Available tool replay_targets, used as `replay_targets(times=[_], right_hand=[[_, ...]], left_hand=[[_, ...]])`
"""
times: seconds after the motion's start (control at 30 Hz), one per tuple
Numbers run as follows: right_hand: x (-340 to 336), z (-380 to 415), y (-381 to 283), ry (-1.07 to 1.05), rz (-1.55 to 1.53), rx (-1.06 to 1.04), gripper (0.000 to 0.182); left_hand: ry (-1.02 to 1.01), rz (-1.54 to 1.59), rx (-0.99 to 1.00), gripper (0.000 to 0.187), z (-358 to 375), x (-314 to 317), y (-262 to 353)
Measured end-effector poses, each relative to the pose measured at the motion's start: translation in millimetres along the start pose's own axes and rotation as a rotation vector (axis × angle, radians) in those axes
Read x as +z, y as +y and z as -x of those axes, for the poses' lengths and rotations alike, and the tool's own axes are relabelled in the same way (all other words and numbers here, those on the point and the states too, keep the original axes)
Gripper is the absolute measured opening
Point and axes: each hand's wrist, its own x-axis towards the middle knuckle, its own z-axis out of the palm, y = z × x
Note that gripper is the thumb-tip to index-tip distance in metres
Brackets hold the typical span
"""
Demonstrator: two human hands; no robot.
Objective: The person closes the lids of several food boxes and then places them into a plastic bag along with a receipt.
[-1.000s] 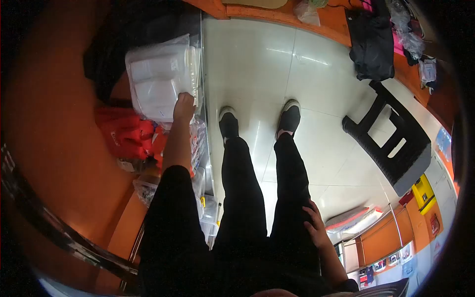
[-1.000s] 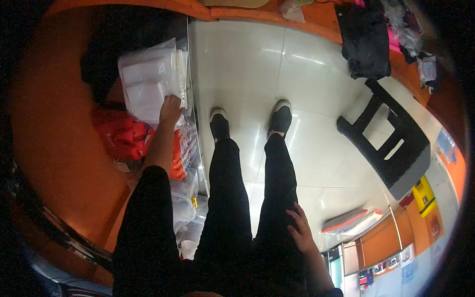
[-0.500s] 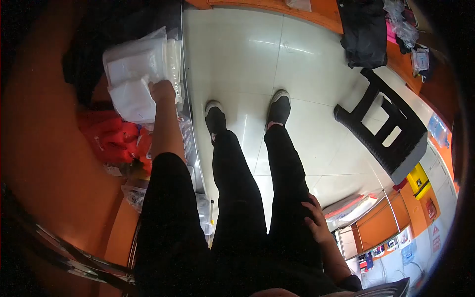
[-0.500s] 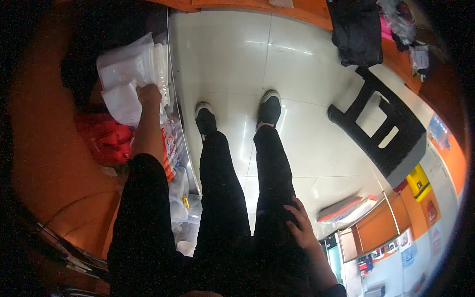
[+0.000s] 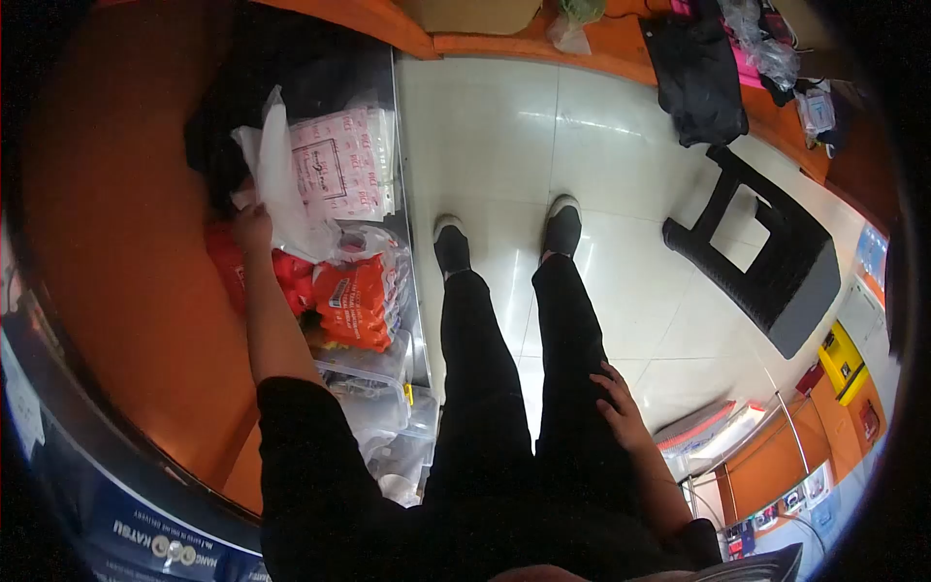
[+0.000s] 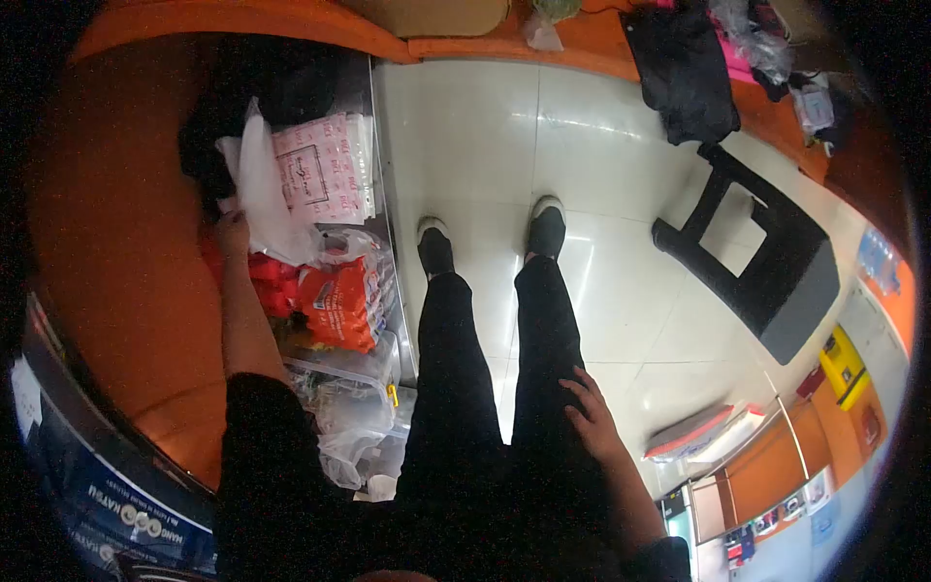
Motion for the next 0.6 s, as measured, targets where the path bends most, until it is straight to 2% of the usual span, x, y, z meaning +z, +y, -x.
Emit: replay_targets(times=[0.1,0.13,0.17,0.27,0.33,0.4,0.43,0.5,0.57,0.6], right_hand=[[-5,2,10,0.024,-0.007,-0.034,0.043],[-7,5,14,0.036,-0.010,-0.030,0.043],[-9,6,18,0.050,-0.011,-0.017,0.043],[-12,10,20,0.092,-0.040,-0.006,0.041],[-20,11,18,0.116,-0.019,0.021,0.040],[-23,11,17,0.145,0.008,0.048,0.041],[-25,11,22,0.167,0.007,0.045,0.041],[-35,13,31,0.217,0.009,0.038,0.043],[-42,11,31,0.235,0.026,0.094,0.044],[-46,8,29,0.238,0.038,0.098,0.044]], left_hand=[[0.010,-0.105,0.179,0.025,0,-1,19],[-0.077,-0.085,0.169,0.025,-6,12,22],[-0.173,-0.061,0.160,0.024,-13,32,30],[-0.223,-0.243,0.326,0.027,-32,141,40],[-0.407,-0.218,0.227,0.037,-27,175,61],[-0.578,-0.127,-0.017,0.050,-13,156,115],[-0.605,-0.123,-0.133,0.056,-9,156,130],[-0.634,-0.182,-0.240,0.064,2,150,156],[-0.635,-0.297,-0.221,0.067,20,145,171],[-0.576,-0.281,-0.212,0.061,27,156,169]])
